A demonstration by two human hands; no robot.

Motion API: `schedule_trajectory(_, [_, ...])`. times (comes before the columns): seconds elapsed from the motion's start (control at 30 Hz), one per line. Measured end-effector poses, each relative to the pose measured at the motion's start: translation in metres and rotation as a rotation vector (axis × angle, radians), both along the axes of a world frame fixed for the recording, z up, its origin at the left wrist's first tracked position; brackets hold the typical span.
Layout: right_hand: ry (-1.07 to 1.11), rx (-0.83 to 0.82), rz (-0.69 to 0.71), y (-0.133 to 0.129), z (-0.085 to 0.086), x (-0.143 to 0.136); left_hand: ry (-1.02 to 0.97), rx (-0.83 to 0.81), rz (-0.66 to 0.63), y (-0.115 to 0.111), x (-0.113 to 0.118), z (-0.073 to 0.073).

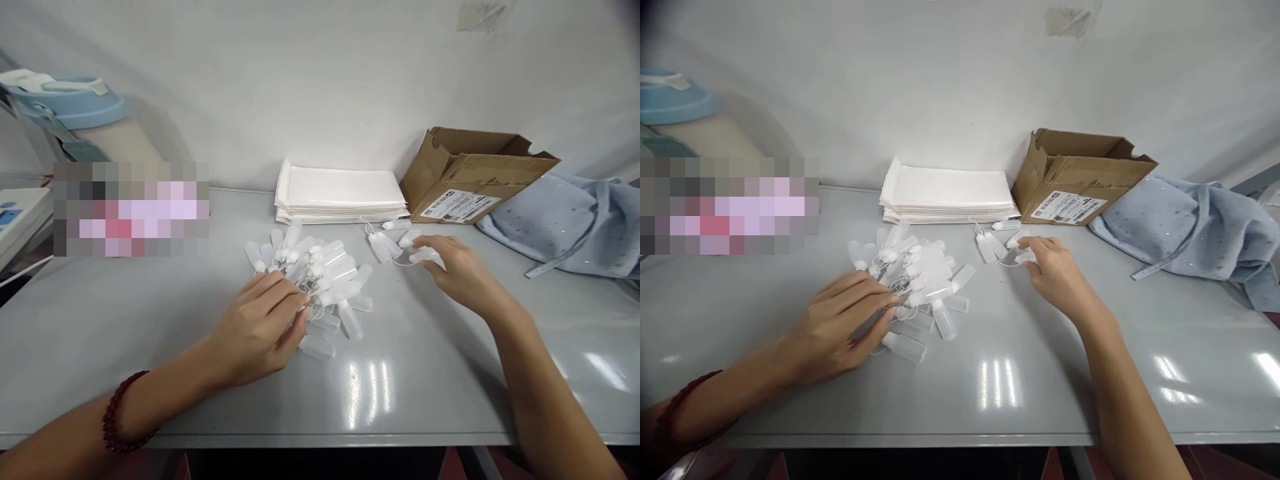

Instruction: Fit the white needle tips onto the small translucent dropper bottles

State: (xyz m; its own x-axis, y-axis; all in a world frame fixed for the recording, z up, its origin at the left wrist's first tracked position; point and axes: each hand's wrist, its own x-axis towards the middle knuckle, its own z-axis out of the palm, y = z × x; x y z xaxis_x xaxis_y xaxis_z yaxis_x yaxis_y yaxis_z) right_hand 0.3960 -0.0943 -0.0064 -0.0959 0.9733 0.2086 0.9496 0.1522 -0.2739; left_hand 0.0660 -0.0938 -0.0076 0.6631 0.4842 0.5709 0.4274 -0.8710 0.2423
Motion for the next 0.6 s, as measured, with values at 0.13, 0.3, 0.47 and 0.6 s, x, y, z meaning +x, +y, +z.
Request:
schedule_trajectory(0.13, [-0.039, -0.128, -0.048, -0.001, -0.006, 0.009, -0.036, -0.026, 0.026, 0.000, 0.000, 0.001])
schedule_trajectory(0.3, [0.125, -0.117, 0.039, -0.010, 0.013, -0.008, -0.142, -0.038, 0.020, -0.001, 0.000, 0.005])
schedule_trajectory(0.47, [0.463, -0.129, 0.264, -0.027, 0.034, -0.046, -0.200, -0.196, -0.043, -0.006, 0.003, 0.010])
schedule_trajectory(0.6, [0.544, -0.221, 0.447, -0.038, 0.038, -0.073, -0.155, -0.391, -0.084, -0.012, 0.005, 0.015])
